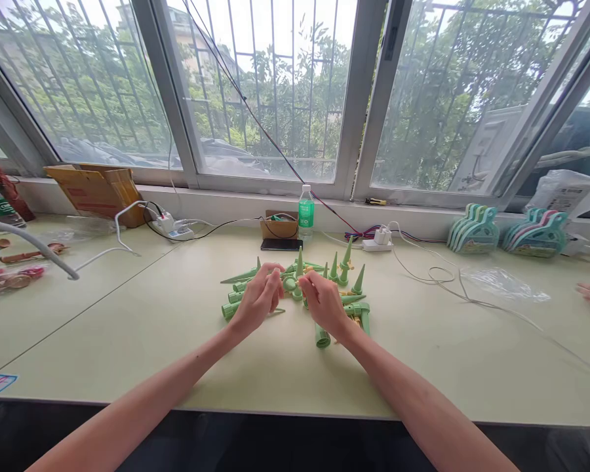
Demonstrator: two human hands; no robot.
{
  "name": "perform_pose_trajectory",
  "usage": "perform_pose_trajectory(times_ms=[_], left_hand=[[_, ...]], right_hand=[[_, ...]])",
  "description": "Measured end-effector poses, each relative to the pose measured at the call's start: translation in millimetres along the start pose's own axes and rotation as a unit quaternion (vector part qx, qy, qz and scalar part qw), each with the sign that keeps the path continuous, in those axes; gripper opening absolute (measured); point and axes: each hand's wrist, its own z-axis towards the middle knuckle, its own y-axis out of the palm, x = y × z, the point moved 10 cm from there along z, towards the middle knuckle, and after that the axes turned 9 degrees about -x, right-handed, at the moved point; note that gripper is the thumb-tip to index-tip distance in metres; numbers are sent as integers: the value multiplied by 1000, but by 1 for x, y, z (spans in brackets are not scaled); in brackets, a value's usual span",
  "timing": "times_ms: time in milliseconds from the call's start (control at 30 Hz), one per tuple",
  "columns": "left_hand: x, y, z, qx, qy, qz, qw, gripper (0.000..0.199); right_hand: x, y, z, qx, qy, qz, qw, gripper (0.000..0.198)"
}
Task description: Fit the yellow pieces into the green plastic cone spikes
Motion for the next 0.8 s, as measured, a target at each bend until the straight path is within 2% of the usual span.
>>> perform_pose_trajectory(times_ms=[167, 400, 633, 800], left_hand=[[-5, 18, 0, -81, -50, -81, 992, 39], [-7, 18, 0, -87, -63, -136, 985, 39], [-7, 17, 0, -85, -34, -94, 991, 40], [3, 12, -2, -62, 33, 50, 996, 38]], right_hand=[[-7, 4, 0, -13, -23, -22, 999, 32], [-3, 6, 1, -21, -11, -17, 1000, 33], [6, 10, 0, -32, 0, -19, 999, 38], [7, 12, 1, -43, -1, -14, 999, 40]])
